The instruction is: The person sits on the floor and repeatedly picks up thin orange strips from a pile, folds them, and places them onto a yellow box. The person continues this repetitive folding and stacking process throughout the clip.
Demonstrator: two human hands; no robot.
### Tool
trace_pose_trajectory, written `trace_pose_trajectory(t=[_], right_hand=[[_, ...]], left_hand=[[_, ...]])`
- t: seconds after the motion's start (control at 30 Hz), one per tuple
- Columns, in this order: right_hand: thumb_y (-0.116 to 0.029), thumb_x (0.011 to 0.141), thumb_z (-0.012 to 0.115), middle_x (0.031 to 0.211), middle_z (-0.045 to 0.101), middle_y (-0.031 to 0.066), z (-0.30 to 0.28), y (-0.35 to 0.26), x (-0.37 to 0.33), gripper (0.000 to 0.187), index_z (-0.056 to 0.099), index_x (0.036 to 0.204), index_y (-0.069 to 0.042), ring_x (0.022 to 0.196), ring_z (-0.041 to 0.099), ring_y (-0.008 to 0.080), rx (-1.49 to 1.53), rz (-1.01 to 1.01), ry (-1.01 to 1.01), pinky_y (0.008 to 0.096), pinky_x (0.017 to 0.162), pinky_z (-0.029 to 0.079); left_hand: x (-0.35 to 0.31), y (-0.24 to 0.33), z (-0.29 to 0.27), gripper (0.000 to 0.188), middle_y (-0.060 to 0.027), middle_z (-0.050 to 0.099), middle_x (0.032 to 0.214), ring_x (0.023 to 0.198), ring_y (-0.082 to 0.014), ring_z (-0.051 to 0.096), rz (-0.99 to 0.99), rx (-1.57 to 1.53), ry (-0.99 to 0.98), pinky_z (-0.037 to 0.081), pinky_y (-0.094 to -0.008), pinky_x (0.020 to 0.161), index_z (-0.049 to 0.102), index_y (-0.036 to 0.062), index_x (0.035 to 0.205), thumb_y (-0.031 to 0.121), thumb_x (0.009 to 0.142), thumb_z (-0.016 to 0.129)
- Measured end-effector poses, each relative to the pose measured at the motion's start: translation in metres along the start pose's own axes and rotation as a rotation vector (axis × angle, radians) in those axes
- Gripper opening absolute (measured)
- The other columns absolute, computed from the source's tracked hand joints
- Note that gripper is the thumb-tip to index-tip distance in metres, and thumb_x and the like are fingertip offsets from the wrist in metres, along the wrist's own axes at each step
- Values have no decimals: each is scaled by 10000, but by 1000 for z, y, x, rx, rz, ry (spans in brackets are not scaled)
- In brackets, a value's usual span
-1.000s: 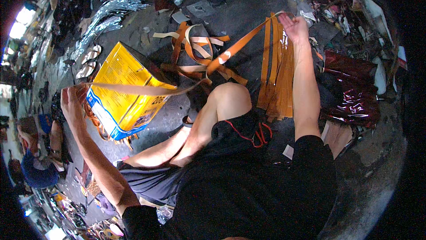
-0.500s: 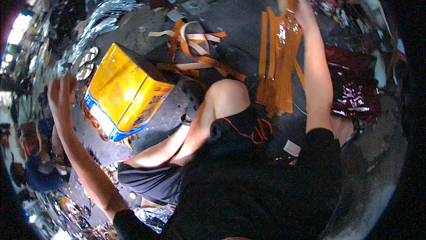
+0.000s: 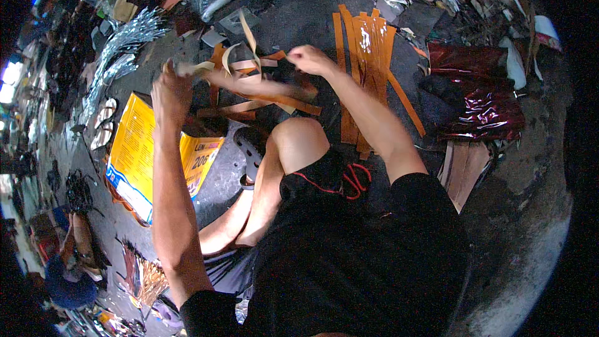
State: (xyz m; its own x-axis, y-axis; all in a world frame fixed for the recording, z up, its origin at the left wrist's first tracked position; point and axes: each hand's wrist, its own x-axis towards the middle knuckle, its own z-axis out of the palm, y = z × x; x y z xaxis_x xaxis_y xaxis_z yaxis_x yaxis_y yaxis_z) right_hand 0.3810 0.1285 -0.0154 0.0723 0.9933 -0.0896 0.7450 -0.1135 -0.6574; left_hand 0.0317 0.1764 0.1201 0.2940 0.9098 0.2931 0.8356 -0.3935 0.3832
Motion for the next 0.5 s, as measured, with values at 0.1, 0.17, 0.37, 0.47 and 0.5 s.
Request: trace_pose_trajectory(t=[0.1,0.17,0.37,0.47,0.5], right_hand=[[-333,871,627,1036,659,209,-6,56,-44,386,607,1058,5,982,626,378,-411,339,291,480,813,493],[-299,823,672,1102,620,252,-11,52,-75,478,550,1131,45,1078,593,372,-439,478,155,487,863,483],[-320,821,680,1075,627,278,4,85,-84,573,475,1197,60,1025,615,418,-268,645,203,501,884,476],[-240,882,622,856,603,175,-7,72,-67,360,473,1085,18,718,627,278,279,452,174,404,614,510],[-214,903,602,783,594,141,-14,61,-60,292,472,1047,4,616,630,231,459,378,164,372,524,521]], left_hand=[[-50,30,-13,297,-207,687,871,788,-353,675,-43,-216,-24,530,-405,739,617,28,1158,140,884,600],[-82,26,-15,278,-202,685,904,799,-292,680,27,-284,-4,528,-360,745,617,16,1148,103,885,595],[-99,67,6,239,-89,680,897,824,-127,631,-54,-699,-67,506,-281,759,626,6,1127,30,899,556],[-102,74,27,239,-66,674,943,866,-100,600,-111,-918,-236,476,-244,797,630,0,1137,63,921,551],[-101,73,38,247,-43,663,961,876,-95,582,-57,-935,-235,461,-239,824,629,5,1154,78,929,557]])
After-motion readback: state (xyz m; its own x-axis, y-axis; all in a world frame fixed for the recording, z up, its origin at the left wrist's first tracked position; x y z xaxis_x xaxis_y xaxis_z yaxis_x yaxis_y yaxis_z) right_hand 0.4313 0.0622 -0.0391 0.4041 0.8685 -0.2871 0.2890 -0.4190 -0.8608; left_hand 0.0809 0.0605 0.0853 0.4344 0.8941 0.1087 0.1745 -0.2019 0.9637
